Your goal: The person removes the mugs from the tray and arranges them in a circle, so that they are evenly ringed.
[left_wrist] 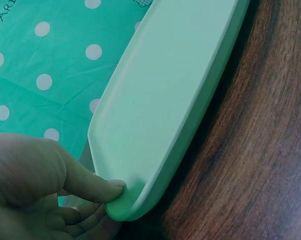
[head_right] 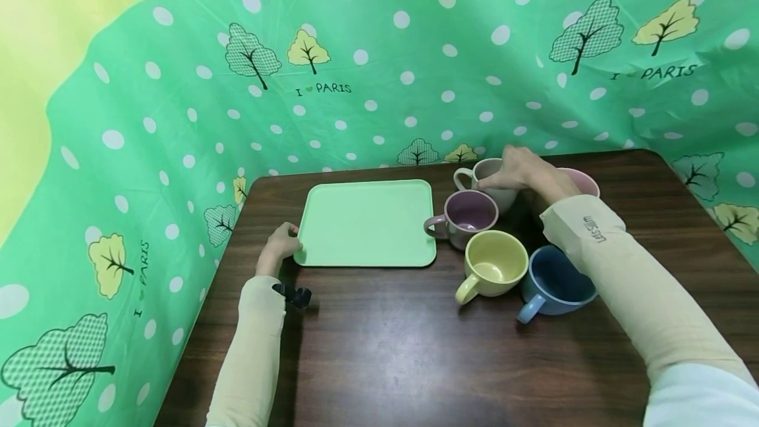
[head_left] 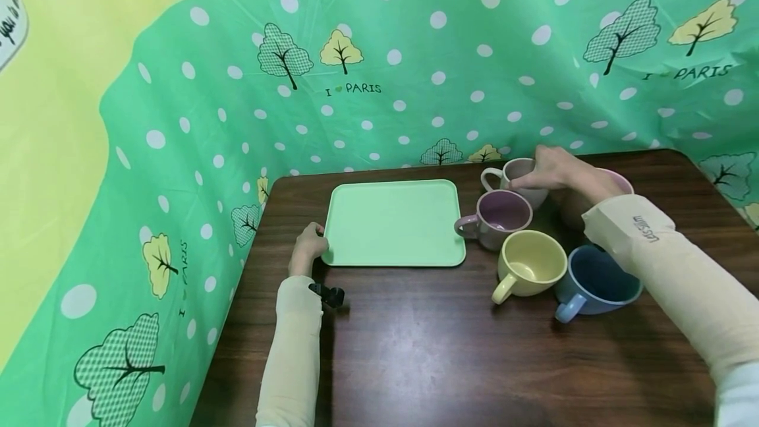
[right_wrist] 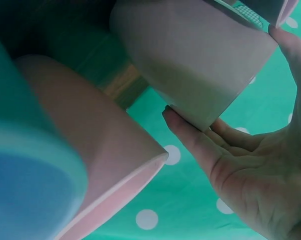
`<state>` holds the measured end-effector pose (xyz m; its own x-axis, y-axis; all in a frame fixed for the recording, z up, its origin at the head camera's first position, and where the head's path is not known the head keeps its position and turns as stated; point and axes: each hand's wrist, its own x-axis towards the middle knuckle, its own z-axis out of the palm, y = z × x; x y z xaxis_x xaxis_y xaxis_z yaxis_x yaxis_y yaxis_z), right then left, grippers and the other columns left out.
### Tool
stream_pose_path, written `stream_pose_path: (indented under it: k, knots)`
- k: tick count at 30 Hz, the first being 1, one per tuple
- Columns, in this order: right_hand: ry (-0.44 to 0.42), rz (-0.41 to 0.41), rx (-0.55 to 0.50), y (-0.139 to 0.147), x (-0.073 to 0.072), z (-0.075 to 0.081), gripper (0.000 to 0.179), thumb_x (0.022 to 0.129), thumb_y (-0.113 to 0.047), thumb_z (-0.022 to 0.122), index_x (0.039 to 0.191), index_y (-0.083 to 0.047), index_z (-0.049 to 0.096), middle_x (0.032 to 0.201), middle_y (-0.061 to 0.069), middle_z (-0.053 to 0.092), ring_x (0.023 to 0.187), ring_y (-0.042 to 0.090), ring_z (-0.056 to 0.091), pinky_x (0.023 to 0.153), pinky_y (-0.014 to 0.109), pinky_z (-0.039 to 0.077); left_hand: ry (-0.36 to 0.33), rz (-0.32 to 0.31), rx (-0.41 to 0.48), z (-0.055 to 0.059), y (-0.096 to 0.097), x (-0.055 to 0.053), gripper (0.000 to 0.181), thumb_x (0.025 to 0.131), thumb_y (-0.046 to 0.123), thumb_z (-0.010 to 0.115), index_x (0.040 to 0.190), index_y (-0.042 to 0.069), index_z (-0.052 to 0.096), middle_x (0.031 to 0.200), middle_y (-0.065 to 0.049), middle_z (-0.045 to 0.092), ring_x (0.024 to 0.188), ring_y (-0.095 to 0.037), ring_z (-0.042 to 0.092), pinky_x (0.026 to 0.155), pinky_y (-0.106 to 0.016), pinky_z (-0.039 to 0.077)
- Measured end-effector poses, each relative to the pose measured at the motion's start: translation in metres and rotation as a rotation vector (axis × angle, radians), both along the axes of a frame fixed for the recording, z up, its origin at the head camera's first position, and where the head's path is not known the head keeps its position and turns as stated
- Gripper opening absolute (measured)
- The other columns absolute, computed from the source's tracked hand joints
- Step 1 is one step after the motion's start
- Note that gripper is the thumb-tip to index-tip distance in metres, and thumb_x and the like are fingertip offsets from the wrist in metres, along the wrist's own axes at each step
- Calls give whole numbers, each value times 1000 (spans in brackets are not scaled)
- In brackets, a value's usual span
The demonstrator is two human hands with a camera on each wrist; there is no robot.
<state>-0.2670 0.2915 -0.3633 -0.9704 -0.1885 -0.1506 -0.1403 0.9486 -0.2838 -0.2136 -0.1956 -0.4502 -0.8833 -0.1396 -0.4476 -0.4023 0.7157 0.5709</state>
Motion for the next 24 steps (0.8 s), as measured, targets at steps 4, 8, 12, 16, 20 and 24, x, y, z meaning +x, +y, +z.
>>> stream_pose_path:
  k: [4, 8, 12, 16, 20, 24]
  knots:
    - [-13, -8, -1, 1, 1, 1, 66, 72, -52, 74, 90, 4, 45, 75, 15, 50, 68, 28, 50, 56, 33, 39, 1, -4, 6, 0, 0, 0, 38, 89, 5, 39, 126, 9, 44, 119, -19, 49, 86, -29, 45, 67, -36, 35]
    - [-41, 6, -9, 1, 3, 2, 78, 75, -53, 72, 109, 12, 44, 92, 28, 54, 85, 39, 54, 70, 44, 46, 0, -1, 16, -1, -1, 0, 39, 89, 5, 39, 127, 10, 43, 120, -20, 49, 85, -29, 45, 67, -36, 35]
    - [-67, 56, 6, 2, 5, 4, 86, 79, -54, 68, 130, 11, 42, 118, 34, 53, 108, 48, 49, 87, 56, 42, -2, 1, 13, -3, -1, -1, 40, 88, 4, 38, 127, 9, 43, 120, -20, 49, 84, -28, 45, 67, -36, 35]
    - [-62, 92, 20, 2, 7, 5, 77, 79, -55, 68, 124, 4, 52, 115, 28, 58, 102, 42, 53, 82, 52, 44, -15, 8, 7, -5, 0, -3, 40, 89, 4, 38, 128, 10, 44, 111, -19, 52, 72, -24, 41, 63, -34, 35]
    - [-77, 94, 9, 2, 9, 7, 74, 80, -57, 67, 121, 3, 53, 113, 27, 59, 98, 39, 53, 76, 49, 44, -23, 17, 5, -6, 0, -5, 40, 89, 4, 38, 128, 10, 44, 103, -17, 52, 64, -21, 37, 60, -33, 35]
    - [-95, 88, -6, 2, 11, 8, 74, 81, -58, 66, 120, 4, 52, 111, 27, 58, 96, 39, 54, 73, 47, 45, -18, 18, 12, -5, 0, -5, 39, 89, 4, 39, 127, 10, 44, 104, -17, 52, 66, -22, 38, 60, -33, 35]
